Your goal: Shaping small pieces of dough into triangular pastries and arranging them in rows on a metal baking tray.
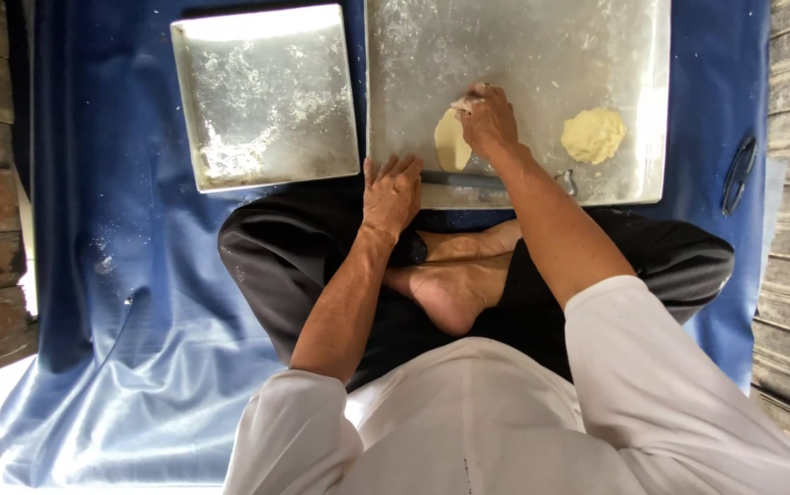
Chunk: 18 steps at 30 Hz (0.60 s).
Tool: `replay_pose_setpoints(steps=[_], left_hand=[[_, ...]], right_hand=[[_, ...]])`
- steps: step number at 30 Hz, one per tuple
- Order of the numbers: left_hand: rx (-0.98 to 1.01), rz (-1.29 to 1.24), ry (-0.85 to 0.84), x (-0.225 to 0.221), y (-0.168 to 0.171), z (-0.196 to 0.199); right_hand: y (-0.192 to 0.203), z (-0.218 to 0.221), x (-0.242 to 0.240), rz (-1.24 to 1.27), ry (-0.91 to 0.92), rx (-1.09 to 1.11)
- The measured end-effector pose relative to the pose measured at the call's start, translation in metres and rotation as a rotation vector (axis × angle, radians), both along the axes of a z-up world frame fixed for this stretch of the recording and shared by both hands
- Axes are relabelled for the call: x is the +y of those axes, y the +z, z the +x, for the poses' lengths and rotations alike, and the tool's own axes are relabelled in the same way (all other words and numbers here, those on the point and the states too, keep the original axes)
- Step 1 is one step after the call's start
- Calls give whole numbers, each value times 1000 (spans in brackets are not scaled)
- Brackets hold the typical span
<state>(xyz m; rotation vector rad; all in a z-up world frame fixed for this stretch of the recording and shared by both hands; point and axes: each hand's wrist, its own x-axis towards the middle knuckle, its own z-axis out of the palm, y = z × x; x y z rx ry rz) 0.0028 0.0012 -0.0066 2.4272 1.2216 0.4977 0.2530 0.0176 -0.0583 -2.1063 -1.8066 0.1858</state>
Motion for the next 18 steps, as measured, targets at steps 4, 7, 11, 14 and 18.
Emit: replay_pose_setpoints(steps=[4, 7, 11, 14, 18], left_hand=[[114, 45, -60, -2, -12, 5], [155, -4, -102, -2, -10, 6], [163, -20, -108, -4, -8, 6], [186, -38, -118, -4, -16, 9], [251, -14, -147, -1, -29, 12]], right_hand=[[30, -9, -8, 76, 68, 114], [53, -16, -9, -88, 53, 167], [74, -24, -20, -128, 15, 308], [83, -26, -29, -89, 34, 358], [101, -28, -39, -82, 55, 439]])
